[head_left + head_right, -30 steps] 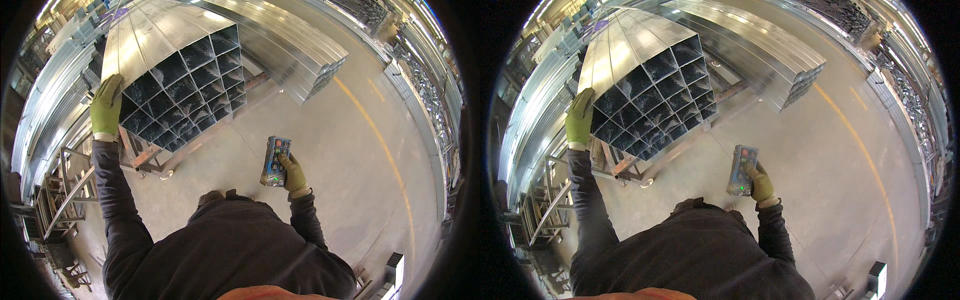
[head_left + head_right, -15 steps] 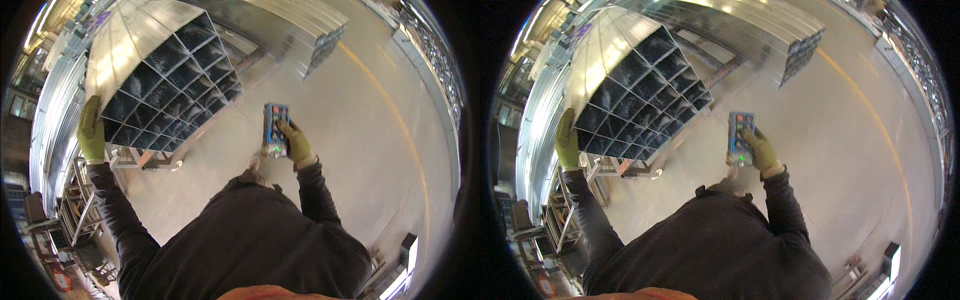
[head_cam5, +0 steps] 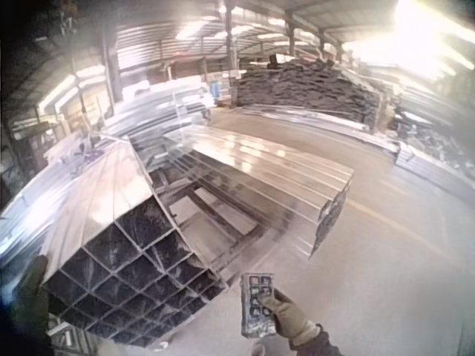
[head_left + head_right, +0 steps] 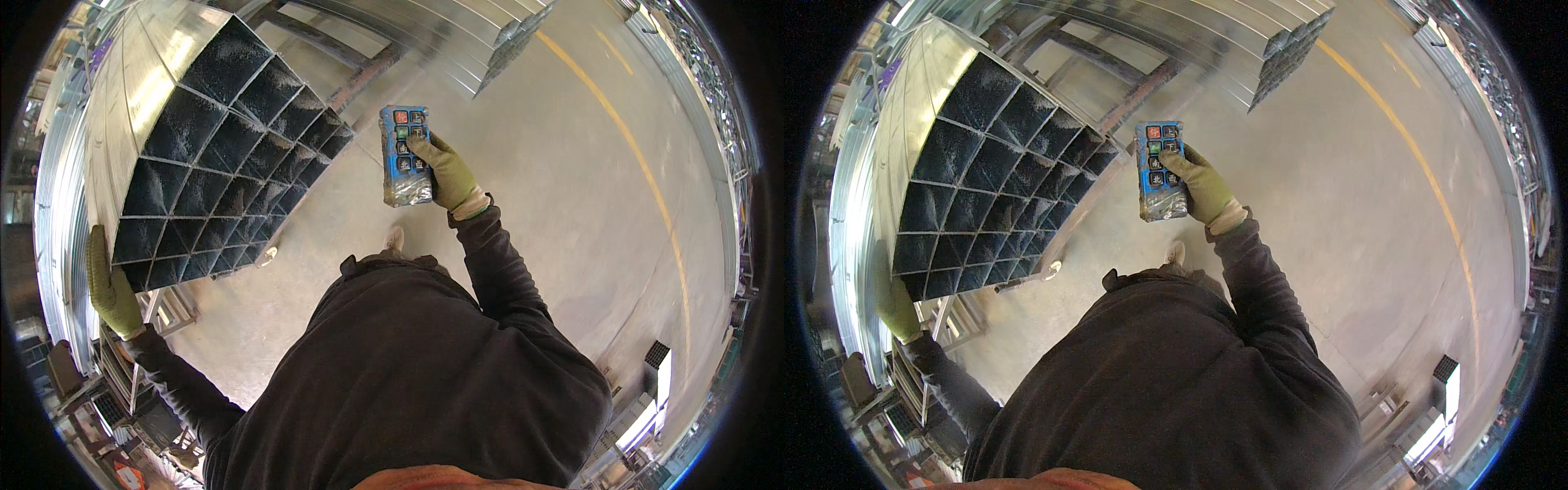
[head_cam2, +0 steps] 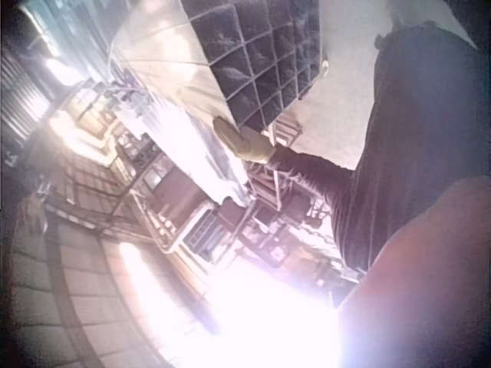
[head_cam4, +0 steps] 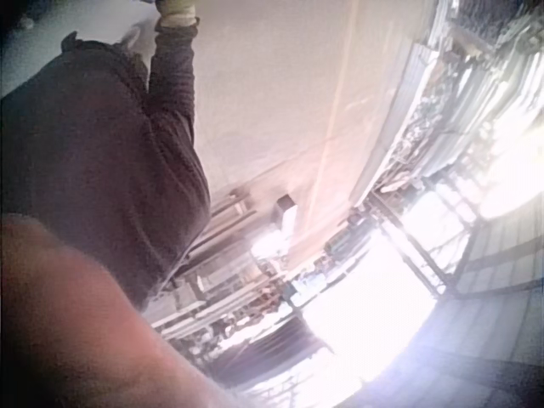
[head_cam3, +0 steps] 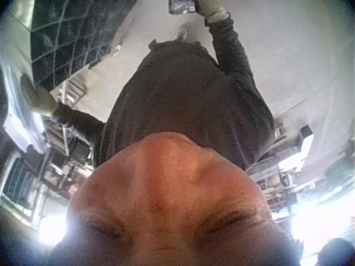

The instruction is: The person uses a handheld remote to operate an overhead crane, lifting and moving large metal sheets within a workshop. They guide the suspended sheets to a metal rack and place them there, then walk to a control panel and press buttons.

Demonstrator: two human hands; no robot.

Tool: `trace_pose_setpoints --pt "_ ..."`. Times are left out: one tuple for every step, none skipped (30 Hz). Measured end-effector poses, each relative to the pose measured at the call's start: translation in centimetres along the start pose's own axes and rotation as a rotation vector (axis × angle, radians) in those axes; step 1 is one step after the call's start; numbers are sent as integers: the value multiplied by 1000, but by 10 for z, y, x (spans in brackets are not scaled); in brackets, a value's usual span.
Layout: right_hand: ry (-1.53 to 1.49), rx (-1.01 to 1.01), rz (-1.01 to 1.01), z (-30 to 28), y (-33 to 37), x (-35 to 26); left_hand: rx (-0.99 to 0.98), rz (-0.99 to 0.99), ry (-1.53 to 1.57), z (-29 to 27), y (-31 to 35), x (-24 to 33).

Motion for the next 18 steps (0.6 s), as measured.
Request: trace_pose_setpoints --pt "4 -19 -9 2 -7 -4 -24 -1 -45 2 0 0" --pt "9 -27 -12 3 -14 -7 -16 14 -12 2 0 2" --pt "15 -37 -11 4 -20 -9 -8 26 17 0 -1 5" --pt "16 -50 1 5 -25 -10 -5 32 44 0 0 9" --pt "19 -67 16 6 -30 -11 -30 104 -122 0 -2 19" --pt "8 -113 14 11 -35 -14 -53 80 -137 1 -2 21" --pt "28 -83 25 8 -40 -15 -58 46 -144 -1 -5 22" --pt "35 -76 18 7 -45 -18 -60 17 -148 -1 -6 24" --pt "41 -73 18 6 -50 -21 -69 30 -166 -1 -8 29" --pt "44 -82 23 5 -55 -23 -73 33 -188 0 -8 33" --pt "46 -98 41 5 -59 -25 -81 30 -209 2 -8 35" --pt "52 -101 63 4 -62 -26 -70 0 -231 0 -6 35" --pt "73 -129 73 5 -63 -29 -63 -33 -150 2 -5 34" --pt "99 -140 79 5 -63 -33 -49 -52 -106 2 -3 33" --pt "135 -114 87 1 -63 -36 -33 -69 -58 2 -1 33" --pt "134 -159 76 6 -61 -40 -18 -86 -6 2 0 31" --pt "144 -173 66 7 -57 -44 6 -110 63 1 4 31" --pt "154 -190 58 9 -54 -45 -2 -74 -7 2 5 35"
Point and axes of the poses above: each hand's wrist, its own y-axis away from the middle knuckle, its own z-axis out of the palm, x = y × z, the point moved 10 cm from there along -y, towards the middle knuckle, and after that the axes turned 1 degree about -z, right-handed, at the moved point
